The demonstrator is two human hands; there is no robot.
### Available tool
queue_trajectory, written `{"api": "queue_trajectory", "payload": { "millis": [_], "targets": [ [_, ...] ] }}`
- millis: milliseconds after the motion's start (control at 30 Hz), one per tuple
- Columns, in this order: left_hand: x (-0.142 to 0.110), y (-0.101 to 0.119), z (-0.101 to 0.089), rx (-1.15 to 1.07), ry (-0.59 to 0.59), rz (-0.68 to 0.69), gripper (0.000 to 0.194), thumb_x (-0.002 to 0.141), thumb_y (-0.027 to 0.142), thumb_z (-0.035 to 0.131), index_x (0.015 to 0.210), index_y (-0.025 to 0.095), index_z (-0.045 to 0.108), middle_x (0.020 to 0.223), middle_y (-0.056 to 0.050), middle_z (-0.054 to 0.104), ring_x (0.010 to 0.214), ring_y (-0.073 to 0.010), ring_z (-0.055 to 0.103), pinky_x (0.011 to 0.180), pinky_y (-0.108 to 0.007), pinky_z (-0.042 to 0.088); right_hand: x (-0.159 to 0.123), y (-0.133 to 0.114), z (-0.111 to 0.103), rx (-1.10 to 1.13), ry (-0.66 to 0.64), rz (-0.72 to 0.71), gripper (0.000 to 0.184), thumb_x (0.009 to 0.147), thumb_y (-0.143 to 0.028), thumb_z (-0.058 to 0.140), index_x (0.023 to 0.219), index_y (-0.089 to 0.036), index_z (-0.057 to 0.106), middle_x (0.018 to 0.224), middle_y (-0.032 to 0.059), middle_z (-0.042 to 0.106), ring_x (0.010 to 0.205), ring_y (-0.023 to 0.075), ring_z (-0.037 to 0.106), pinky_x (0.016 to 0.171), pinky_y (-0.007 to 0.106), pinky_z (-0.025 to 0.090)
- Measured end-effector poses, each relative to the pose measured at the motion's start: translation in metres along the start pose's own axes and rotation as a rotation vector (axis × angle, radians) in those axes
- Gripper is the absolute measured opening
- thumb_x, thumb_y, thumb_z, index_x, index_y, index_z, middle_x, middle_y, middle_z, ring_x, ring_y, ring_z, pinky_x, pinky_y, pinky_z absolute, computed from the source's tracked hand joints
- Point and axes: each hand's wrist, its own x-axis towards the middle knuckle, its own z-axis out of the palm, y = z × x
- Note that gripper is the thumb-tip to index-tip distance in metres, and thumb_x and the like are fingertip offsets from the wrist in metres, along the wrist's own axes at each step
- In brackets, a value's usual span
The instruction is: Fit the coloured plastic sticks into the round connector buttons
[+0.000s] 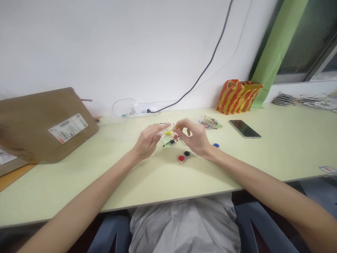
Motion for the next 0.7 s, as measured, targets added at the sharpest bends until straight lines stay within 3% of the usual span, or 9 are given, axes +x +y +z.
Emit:
{"api": "queue_trajectory", "payload": {
  "millis": [200,400,500,600,700],
  "targets": [
    [0.003,0.001,-0.002,0.046,0.04,0.052,0.063,0.108,0.057,0.02,0.143,0.023,0.059,0.124,-0.014,0.068,0.112,-0.0259,0.063,0.096,-0.042,0.049,-0.002,0.002,0.0,-0.061,0.004,0.036,0.012,0.101,-0.029,0.059,0.092,-0.023,0.065,0.085,0.0014,0.073,0.069,0.0143,0.066,0.063,0.028,0.051],
    [0.003,-0.003,-0.008,0.07,0.1,0.009,0.061,0.108,0.055,0.022,0.14,0.022,0.062,0.121,-0.014,0.069,0.111,-0.0254,0.064,0.097,-0.042,0.05,-0.003,-0.006,0.007,-0.024,-0.188,-0.108,0.015,0.101,-0.031,0.06,0.107,-0.024,0.072,0.101,0.0074,0.076,0.094,0.0203,0.069,0.084,0.034,0.056],
    [0.003,-0.008,-0.013,0.094,0.116,-0.004,0.061,0.108,0.057,0.022,0.14,0.022,0.061,0.114,-0.013,0.071,0.109,-0.0252,0.066,0.098,-0.043,0.05,-0.002,-0.006,0.008,-0.071,-0.21,-0.09,0.01,0.099,-0.028,0.063,0.102,-0.024,0.072,0.102,0.0079,0.073,0.094,0.0209,0.068,0.083,0.034,0.056],
    [0.003,-0.01,-0.015,0.11,0.095,0.034,0.059,0.101,0.062,0.047,0.146,0.025,0.054,0.114,-0.011,0.073,0.112,-0.0266,0.067,0.102,-0.044,0.051,-0.001,-0.004,0.003,-0.05,-0.143,-0.062,0.018,0.101,-0.02,0.056,0.089,-0.022,0.07,0.089,0.0048,0.069,0.079,0.0166,0.066,0.072,0.03,0.054],
    [0.002,-0.01,-0.012,0.123,0.09,0.027,0.084,0.085,0.06,0.075,0.154,0.027,0.041,0.128,-0.011,0.07,0.123,-0.0296,0.065,0.108,-0.046,0.05,0.003,-0.005,-0.004,-0.017,-0.008,-0.058,0.018,0.101,-0.021,0.056,0.088,-0.022,0.069,0.083,0.0038,0.068,0.072,0.0155,0.063,0.065,0.029,0.052]
  ]
}}
